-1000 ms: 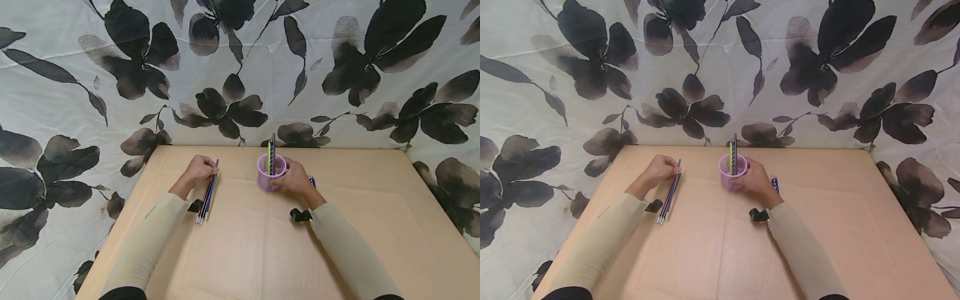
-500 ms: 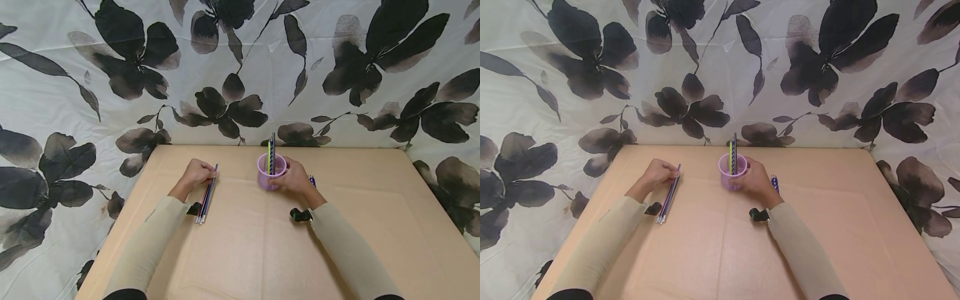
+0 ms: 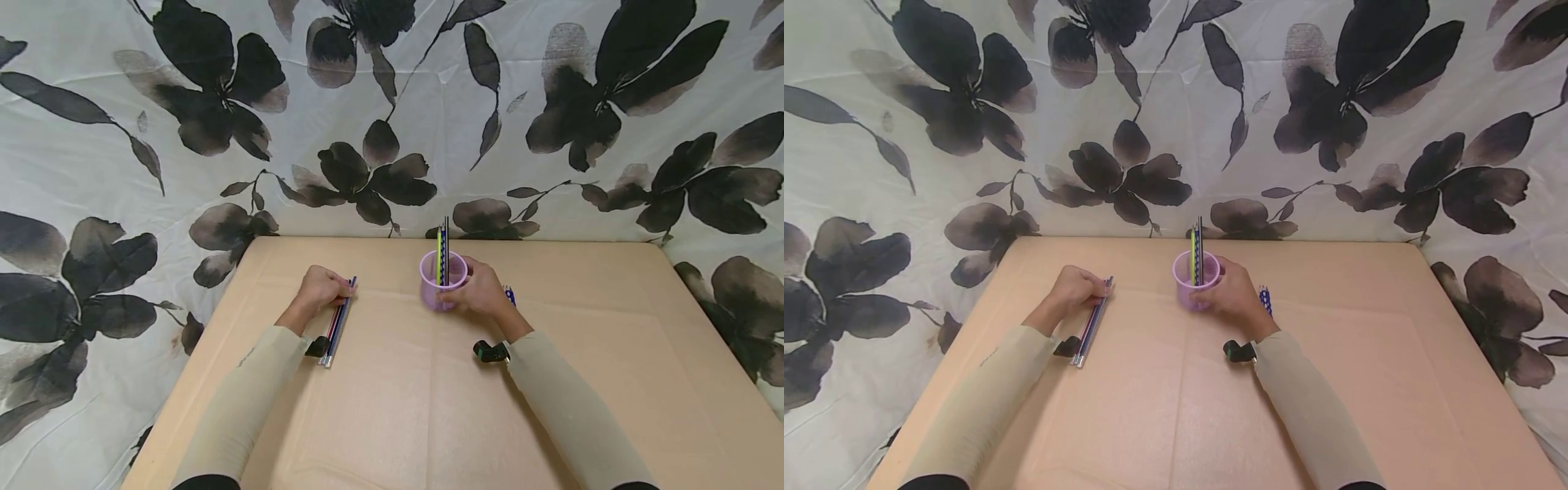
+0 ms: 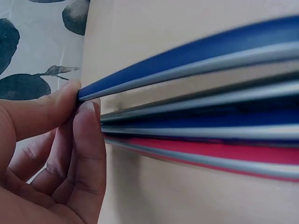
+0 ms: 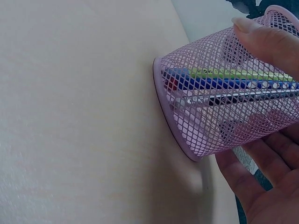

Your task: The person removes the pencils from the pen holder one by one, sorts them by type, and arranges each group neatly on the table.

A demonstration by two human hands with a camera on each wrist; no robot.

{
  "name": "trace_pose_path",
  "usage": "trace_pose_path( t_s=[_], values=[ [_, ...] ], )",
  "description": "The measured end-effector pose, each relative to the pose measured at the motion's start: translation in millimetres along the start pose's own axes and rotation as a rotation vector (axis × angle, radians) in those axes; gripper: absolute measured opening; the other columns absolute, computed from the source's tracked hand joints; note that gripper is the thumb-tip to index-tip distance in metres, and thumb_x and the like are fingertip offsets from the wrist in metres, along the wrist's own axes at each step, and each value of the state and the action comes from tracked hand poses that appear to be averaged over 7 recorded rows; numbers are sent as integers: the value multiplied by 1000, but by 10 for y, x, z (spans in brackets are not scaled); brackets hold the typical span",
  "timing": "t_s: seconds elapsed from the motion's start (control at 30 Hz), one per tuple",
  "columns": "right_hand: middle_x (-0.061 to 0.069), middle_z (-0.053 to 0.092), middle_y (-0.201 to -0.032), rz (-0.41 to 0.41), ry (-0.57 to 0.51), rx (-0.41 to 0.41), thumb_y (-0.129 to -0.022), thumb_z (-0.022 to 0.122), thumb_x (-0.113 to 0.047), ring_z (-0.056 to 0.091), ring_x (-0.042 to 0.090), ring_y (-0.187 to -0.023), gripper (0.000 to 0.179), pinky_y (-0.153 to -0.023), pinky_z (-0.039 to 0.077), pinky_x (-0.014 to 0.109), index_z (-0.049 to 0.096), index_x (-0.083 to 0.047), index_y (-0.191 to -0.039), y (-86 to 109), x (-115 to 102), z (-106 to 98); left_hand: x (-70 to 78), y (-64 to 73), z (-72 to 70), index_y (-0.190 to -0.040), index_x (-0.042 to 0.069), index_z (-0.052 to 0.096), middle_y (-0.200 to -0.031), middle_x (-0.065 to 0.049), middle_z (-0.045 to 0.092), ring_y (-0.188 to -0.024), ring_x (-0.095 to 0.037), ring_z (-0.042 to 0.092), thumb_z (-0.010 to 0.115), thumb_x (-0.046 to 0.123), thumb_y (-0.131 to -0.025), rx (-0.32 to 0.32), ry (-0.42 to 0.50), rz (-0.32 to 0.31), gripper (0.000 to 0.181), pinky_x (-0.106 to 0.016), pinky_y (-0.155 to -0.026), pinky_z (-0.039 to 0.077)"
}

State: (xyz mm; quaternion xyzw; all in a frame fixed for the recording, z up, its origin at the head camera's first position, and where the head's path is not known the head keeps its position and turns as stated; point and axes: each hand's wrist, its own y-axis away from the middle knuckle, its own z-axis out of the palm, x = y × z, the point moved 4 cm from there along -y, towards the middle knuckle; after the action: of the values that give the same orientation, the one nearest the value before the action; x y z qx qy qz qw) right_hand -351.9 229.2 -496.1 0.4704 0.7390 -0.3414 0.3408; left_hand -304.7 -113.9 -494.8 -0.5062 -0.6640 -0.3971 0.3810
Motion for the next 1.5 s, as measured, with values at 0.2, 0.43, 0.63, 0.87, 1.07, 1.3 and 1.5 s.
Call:
trace_pose_path(
  t_s=[0.2,0.43,0.63,0.87,1.07,1.3,1.5],
  values=[
    [14,70,-131,-10,-8,11,-66,100,-24,65,34,-123,90,-109,54,52,58,-7,-143,5,-11,0,-19,6,-8,-96,-6,76,-104,-20,75,-71,-10,72,83,3,-86,18,-38,20,15,-28,-72,66],
    [14,69,-133,-12,-26,11,-66,101,-26,64,34,-125,93,-111,53,52,57,-7,-145,21,-25,5,-36,-4,-54,-92,-3,77,-97,-17,78,-66,-12,71,86,8,-85,43,-108,9,16,-25,-65,64],
    [13,69,-133,-7,-24,12,-66,101,-27,64,34,-125,92,-111,53,52,57,-8,-144,27,-39,0,-56,-45,-67,-83,0,78,-82,-11,78,-58,-10,66,90,10,-80,62,-174,0,16,-22,-56,58],
    [13,69,-133,-11,-31,16,-67,100,-26,64,34,-125,91,-111,53,52,57,-7,-144,35,-63,7,-80,-71,-70,-77,1,75,-71,-6,74,-54,-9,62,88,11,-82,66,-221,5,17,-19,-46,46],
    [13,69,-133,-10,-19,22,-66,101,-27,64,34,-125,91,-111,53,52,58,-8,-144,46,-71,7,-64,-50,-63,-82,1,77,-82,-10,77,-65,-14,66,88,15,-83,78,-237,39,17,-21,-52,47],
    [13,70,-132,-16,-8,27,-65,101,-30,63,33,-124,92,-110,53,52,58,-8,-144,59,-44,19,35,21,43,-94,2,80,-96,-15,78,-78,-20,70,88,22,-85,66,-164,164,23,-24,-65,56],
    [14,70,-133,-27,-6,35,-66,100,-29,64,34,-125,91,-109,54,51,58,-7,-144,72,-26,35,168,50,275,-103,2,80,-98,-12,80,-82,-20,75,88,25,-84,41,-74,211,31,-24,-68,59]
  ],
)
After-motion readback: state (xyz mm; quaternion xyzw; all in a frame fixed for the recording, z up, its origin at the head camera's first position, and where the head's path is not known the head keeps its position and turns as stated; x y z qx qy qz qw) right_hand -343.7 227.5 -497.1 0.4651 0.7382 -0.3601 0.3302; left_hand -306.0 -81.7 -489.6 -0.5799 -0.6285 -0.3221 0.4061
